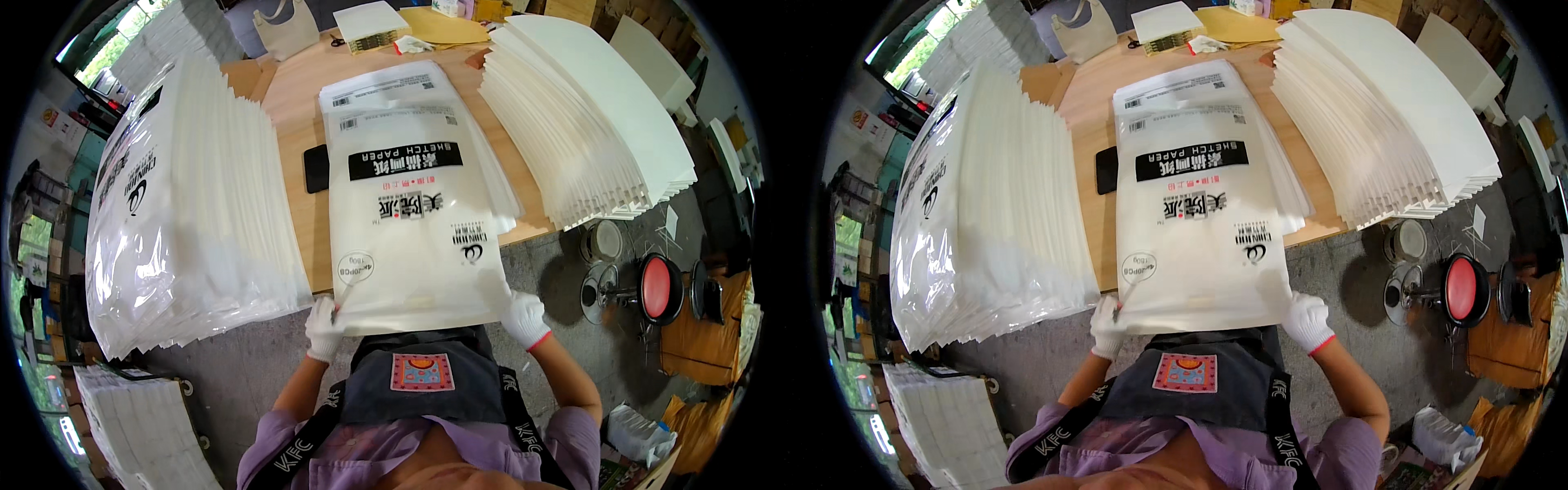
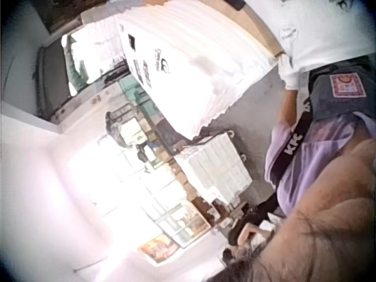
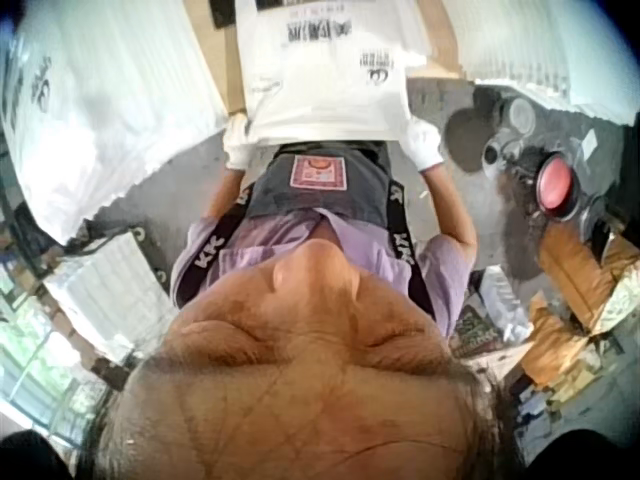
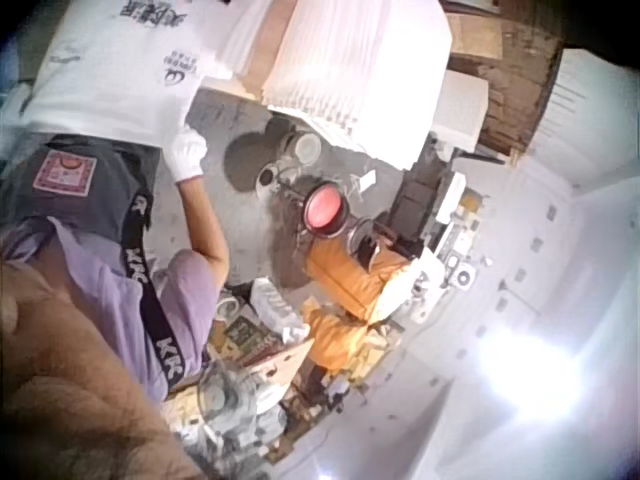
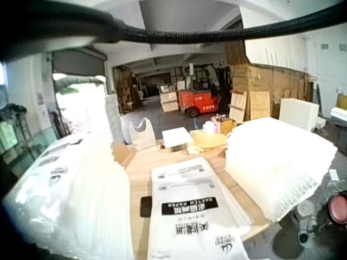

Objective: The person picks up large white paper sheets one at a time and slides them into a large plastic bag, then moves the filled bag to a stack.

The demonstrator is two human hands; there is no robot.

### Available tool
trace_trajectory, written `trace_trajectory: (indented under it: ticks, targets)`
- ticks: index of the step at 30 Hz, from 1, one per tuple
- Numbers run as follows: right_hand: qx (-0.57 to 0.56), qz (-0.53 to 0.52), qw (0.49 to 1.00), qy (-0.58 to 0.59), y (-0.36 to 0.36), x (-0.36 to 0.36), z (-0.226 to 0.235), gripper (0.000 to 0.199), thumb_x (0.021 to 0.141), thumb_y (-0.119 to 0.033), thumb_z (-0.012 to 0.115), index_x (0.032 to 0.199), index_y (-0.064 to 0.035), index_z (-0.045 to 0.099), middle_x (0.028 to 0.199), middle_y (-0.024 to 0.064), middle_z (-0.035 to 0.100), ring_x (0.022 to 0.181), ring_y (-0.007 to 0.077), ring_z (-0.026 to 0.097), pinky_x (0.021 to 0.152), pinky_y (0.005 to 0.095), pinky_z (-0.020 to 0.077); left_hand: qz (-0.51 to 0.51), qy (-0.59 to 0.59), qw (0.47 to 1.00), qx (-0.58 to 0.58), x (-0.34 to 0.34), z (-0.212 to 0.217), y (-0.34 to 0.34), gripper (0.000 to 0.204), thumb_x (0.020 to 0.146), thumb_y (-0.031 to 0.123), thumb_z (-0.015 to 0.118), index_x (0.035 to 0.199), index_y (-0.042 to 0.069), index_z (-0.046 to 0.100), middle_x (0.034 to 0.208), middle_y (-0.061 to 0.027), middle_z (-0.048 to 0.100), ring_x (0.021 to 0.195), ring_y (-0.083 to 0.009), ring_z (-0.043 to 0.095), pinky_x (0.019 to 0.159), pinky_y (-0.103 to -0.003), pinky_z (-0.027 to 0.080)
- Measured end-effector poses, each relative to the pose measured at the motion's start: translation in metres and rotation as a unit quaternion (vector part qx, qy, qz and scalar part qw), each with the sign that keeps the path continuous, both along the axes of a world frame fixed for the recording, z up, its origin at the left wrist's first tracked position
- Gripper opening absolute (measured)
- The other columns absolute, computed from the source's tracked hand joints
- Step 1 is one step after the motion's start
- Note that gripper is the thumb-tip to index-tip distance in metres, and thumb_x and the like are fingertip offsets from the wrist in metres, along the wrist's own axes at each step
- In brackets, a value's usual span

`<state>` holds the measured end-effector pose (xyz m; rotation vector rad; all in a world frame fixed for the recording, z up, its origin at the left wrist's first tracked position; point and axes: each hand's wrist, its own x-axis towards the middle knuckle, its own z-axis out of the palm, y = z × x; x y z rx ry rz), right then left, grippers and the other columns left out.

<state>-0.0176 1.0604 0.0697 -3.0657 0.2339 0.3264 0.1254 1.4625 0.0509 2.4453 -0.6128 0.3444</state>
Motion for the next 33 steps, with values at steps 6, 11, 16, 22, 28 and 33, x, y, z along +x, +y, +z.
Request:
trace_trajectory:
  ticks: [6, 11, 16, 22, 28, 33]
  targets:
    - [0.088, 0.148, 0.985, -0.009, 0.021, -0.047, 0.055, 0.016, 0.079, -0.018, 0.055, 0.091, -0.0130, 0.064, 0.054, 0.0071, 0.058, 0.045, 0.0233, 0.060, 0.039, 0.0393, 0.0452, -0.068, 0.181, 0.980, -0.054, -0.078, 0.025, 0.009, 0.023, 0.070, 0.015, 0.073, 0.071, 0.008, 0.051, 0.065, -0.0098, 0.051, 0.056, -0.0315, 0.055, 0.051, -0.041, 0.044]
    - [0.024, 0.077, 0.994, -0.072, -0.015, -0.001, 0.009, 0.011, 0.077, -0.017, 0.055, 0.079, -0.0114, 0.064, 0.058, 0.0115, 0.060, 0.050, 0.0287, 0.061, 0.044, 0.0436, 0.0468, 0.008, 0.124, 0.990, -0.073, -0.015, 0.016, -0.032, 0.016, 0.072, 0.014, 0.069, 0.076, 0.009, 0.054, 0.069, -0.0109, 0.054, 0.063, -0.0316, 0.058, 0.056, -0.040, 0.047]
    - [0.217, -0.041, 0.967, 0.124, -0.023, -0.017, 0.024, 0.030, 0.088, -0.022, 0.044, 0.109, -0.0176, 0.065, 0.089, 0.0197, 0.067, 0.080, 0.0360, 0.066, 0.074, 0.0466, 0.0531, -0.070, 0.280, 0.955, 0.068, -0.032, -0.041, 0.033, 0.013, 0.082, 0.015, 0.067, 0.081, 0.010, 0.054, 0.070, -0.0071, 0.057, 0.062, -0.0229, 0.060, 0.059, -0.034, 0.048]
    - [0.305, -0.261, 0.908, -0.118, -0.072, 0.020, -0.072, 0.040, 0.094, -0.030, 0.053, 0.125, -0.0048, 0.056, 0.115, 0.0136, 0.065, 0.105, 0.0272, 0.063, 0.088, 0.0359, 0.0484, 0.107, 0.520, 0.802, -0.273, 0.034, -0.094, -0.016, 0.041, 0.092, 0.037, 0.060, 0.115, 0.002, 0.061, 0.094, -0.0069, 0.067, 0.089, -0.0155, 0.057, 0.082, -0.030, 0.046]
    - [0.794, -0.302, 0.525, -0.054, -0.019, 0.050, -0.099, 0.038, 0.096, -0.017, 0.050, 0.130, -0.0001, 0.048, 0.117, 0.0091, 0.060, 0.105, 0.0184, 0.057, 0.091, 0.0333, 0.0465, -0.066, 0.338, 0.893, -0.289, 0.072, 0.107, -0.092, 0.035, 0.097, 0.028, 0.052, 0.114, 0.000, 0.062, 0.097, -0.0044, 0.067, 0.090, -0.0098, 0.058, 0.080, -0.025, 0.046]
    - [0.896, -0.151, 0.418, 0.004, 0.044, 0.071, -0.063, 0.048, 0.094, -0.023, 0.056, 0.133, -0.0001, 0.043, 0.129, 0.0095, 0.055, 0.116, 0.0193, 0.054, 0.100, 0.0346, 0.0424, -0.127, 0.139, 0.957, -0.220, 0.070, 0.245, -0.108, 0.040, 0.096, 0.036, 0.054, 0.101, -0.002, 0.062, 0.085, -0.0035, 0.063, 0.080, -0.0134, 0.058, 0.073, -0.027, 0.047]
